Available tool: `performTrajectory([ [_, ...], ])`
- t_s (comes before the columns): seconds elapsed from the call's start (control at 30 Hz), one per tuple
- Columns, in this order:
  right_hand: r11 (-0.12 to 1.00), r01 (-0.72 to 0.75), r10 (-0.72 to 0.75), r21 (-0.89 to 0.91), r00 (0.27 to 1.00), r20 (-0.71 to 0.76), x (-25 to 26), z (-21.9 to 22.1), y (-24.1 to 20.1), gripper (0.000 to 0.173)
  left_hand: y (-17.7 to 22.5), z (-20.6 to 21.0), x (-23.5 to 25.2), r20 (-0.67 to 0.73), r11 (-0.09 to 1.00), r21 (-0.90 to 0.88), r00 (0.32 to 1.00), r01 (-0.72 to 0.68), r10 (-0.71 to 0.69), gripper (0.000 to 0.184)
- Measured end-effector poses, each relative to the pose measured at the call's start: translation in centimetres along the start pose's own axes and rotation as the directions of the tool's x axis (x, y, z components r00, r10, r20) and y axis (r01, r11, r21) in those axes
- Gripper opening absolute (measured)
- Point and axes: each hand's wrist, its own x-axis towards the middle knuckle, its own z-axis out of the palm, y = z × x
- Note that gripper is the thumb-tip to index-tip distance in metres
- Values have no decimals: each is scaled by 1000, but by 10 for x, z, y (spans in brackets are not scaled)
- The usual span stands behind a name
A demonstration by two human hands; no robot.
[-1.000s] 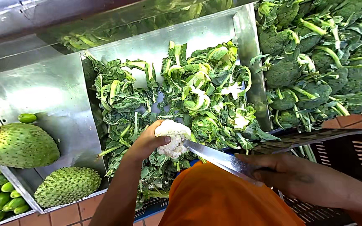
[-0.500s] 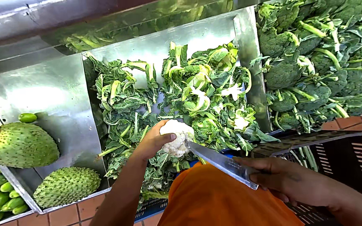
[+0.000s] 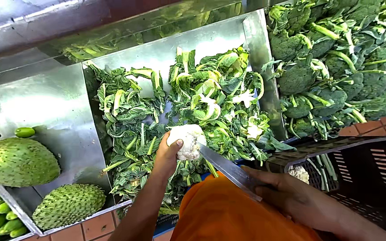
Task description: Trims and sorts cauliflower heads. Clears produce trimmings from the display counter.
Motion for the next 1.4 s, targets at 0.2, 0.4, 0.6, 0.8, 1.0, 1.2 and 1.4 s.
performTrajectory([
  [0.2, 987, -31, 23, 157, 998, 54, 2, 1, -6, 56, -22, 16, -4, -124, 958, -213, 978, -189, 166, 105],
  [0.4, 899, -5, -68, 438, 986, 151, 5, -2, 14, 55, -35, 9, 3, -15, 885, -374, 957, -275, 291, 100],
  [0.6, 784, 71, -219, 617, 961, 169, 8, -2, 42, 54, -22, -5, 11, 120, 875, -381, 922, -300, 368, 91],
  [0.8, 770, 110, -126, 628, 992, -18, 3, -13, 49, 56, -8, -13, 18, 48, 911, -326, 958, -253, 283, 97],
  [1.0, 975, -58, -14, -216, 947, -320, 7, -18, 38, 51, 8, -15, 28, -106, 943, 177, 947, -282, 303, 110],
  [1.2, 919, 46, -208, -393, 901, -381, -3, -14, 26, 51, 35, -22, 17, 217, 254, 818, 687, -516, 693, 92],
  [1.4, 921, -29, -119, -388, 929, -352, 7, -17, 29, 51, 65, -27, 44, 715, -246, 580, 339, -777, 612, 76],
])
